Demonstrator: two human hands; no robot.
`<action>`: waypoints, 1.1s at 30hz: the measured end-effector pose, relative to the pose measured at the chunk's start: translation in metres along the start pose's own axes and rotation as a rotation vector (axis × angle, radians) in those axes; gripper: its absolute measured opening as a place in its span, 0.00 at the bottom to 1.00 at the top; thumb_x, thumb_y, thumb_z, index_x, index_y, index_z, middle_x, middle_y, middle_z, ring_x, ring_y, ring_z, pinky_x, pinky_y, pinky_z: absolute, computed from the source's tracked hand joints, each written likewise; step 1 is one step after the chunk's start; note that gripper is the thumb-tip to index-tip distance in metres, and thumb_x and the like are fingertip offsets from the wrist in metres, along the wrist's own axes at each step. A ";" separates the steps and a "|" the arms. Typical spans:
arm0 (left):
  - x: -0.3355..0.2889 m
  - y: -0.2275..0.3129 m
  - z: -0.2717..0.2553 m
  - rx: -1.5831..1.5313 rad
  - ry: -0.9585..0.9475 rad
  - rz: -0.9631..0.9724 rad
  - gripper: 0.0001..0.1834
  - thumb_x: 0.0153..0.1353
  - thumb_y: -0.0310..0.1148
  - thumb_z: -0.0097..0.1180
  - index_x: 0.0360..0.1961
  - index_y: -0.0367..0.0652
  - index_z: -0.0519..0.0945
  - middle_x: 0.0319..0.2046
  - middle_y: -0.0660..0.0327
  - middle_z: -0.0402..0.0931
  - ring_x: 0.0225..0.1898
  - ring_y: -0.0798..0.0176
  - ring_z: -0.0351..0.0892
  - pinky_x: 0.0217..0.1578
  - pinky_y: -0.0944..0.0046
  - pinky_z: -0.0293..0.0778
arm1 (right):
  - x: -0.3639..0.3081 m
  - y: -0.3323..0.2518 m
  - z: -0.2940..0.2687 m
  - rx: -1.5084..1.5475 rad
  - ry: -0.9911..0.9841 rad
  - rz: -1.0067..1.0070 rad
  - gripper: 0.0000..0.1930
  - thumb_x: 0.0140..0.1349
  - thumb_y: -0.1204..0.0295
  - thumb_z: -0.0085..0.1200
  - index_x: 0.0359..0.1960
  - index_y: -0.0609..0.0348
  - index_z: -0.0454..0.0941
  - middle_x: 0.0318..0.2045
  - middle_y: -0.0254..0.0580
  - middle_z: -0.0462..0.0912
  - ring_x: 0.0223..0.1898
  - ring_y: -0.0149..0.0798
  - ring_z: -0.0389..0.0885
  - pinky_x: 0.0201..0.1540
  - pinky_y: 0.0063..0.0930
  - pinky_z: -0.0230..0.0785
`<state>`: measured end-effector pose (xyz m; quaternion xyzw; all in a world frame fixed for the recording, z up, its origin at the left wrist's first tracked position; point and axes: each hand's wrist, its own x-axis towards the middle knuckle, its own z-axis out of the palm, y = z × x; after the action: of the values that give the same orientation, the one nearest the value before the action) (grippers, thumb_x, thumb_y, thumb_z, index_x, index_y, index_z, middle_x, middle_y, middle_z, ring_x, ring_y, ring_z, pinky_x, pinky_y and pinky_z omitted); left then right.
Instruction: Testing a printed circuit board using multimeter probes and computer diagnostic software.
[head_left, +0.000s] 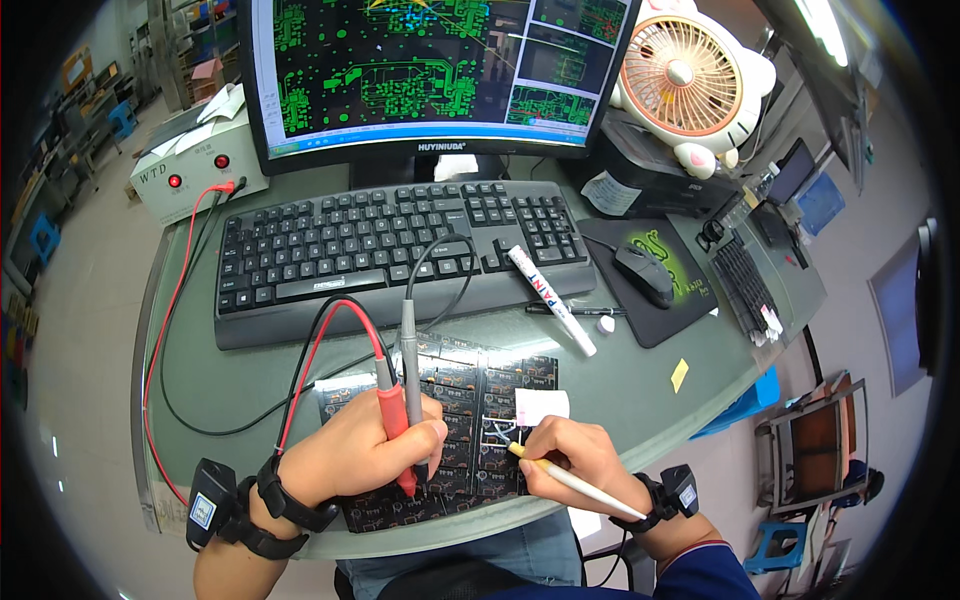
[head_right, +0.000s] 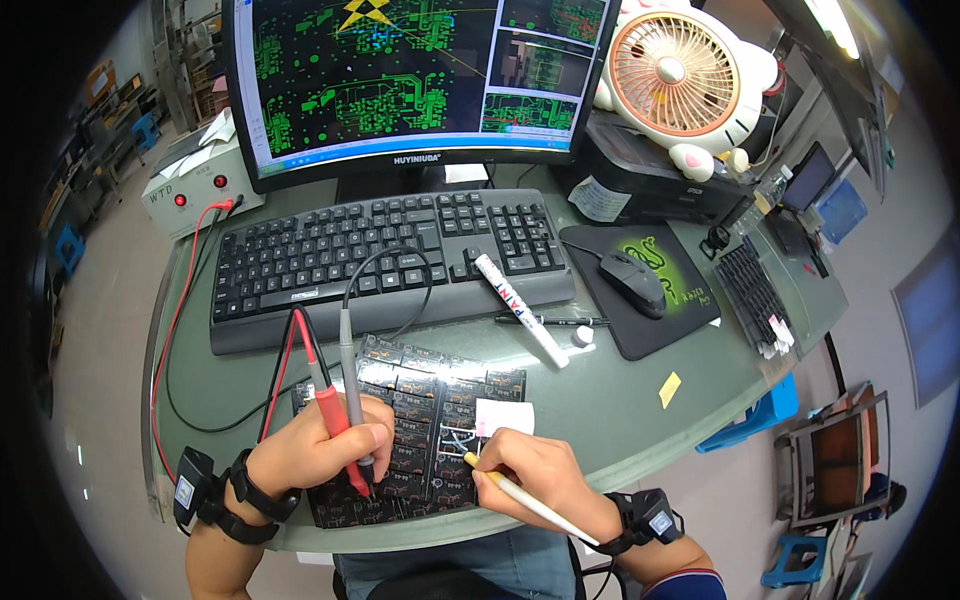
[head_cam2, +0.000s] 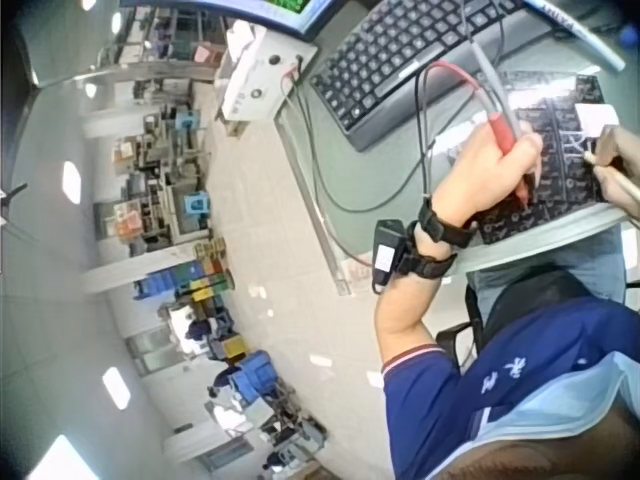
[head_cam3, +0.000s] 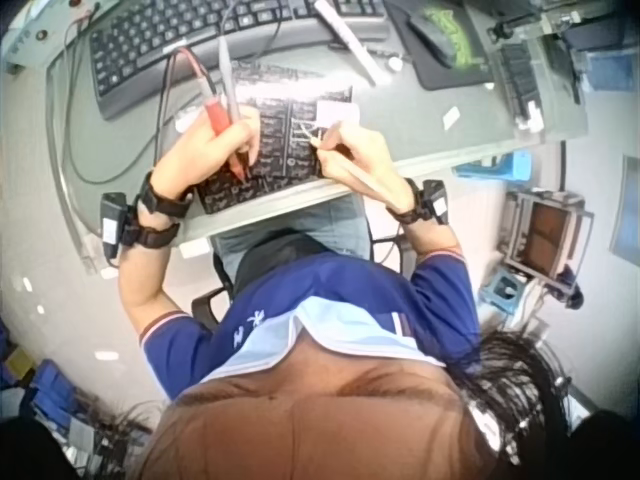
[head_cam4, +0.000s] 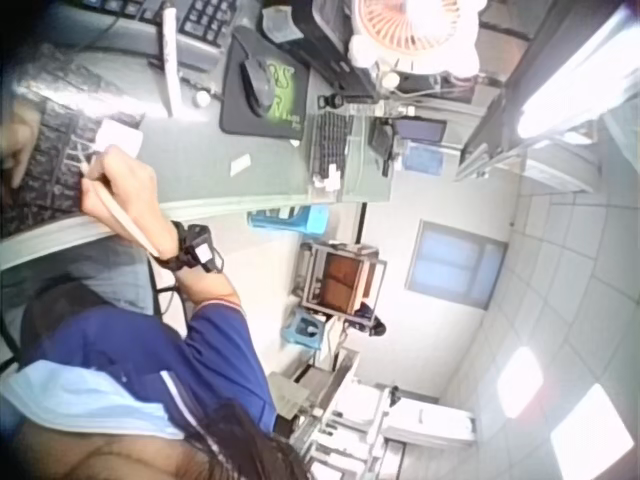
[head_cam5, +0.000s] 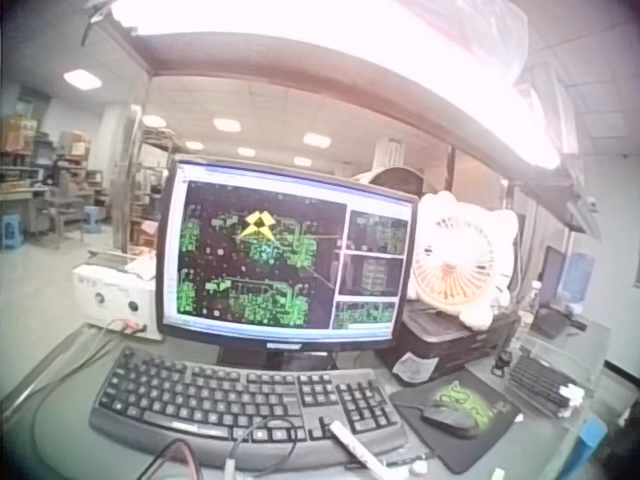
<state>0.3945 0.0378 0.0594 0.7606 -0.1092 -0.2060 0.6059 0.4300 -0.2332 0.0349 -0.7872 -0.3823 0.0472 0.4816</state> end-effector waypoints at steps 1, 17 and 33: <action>0.002 -0.002 0.000 0.009 0.024 0.060 0.20 0.65 0.36 0.44 0.20 0.37 0.77 0.20 0.60 0.75 0.25 0.63 0.74 0.32 0.63 0.69 | 0.001 0.001 -0.004 -0.008 -0.048 0.012 0.08 0.56 0.75 0.62 0.31 0.58 0.73 0.24 0.36 0.77 0.20 0.31 0.75 0.24 0.24 0.66; -0.016 0.020 0.011 0.135 0.109 0.680 0.27 0.60 0.45 0.39 0.13 0.40 0.79 0.17 0.58 0.73 0.23 0.59 0.72 0.30 0.60 0.68 | 0.025 -0.005 -0.071 0.443 0.055 0.433 0.11 0.69 0.64 0.56 0.42 0.59 0.79 0.25 0.26 0.75 0.19 0.18 0.66 0.20 0.15 0.58; -0.001 -0.002 -0.002 -0.045 0.596 0.586 0.32 0.63 0.47 0.33 0.15 0.34 0.78 0.21 0.56 0.69 0.30 0.61 0.67 0.37 0.63 0.62 | 0.123 0.106 -0.279 -0.073 0.530 0.113 0.07 0.69 0.67 0.56 0.33 0.54 0.75 0.22 0.22 0.70 0.19 0.18 0.64 0.22 0.15 0.57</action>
<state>0.3939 0.0403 0.0578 0.7103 -0.1362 0.2018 0.6604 0.6989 -0.3808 0.1353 -0.8091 -0.1999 -0.1472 0.5327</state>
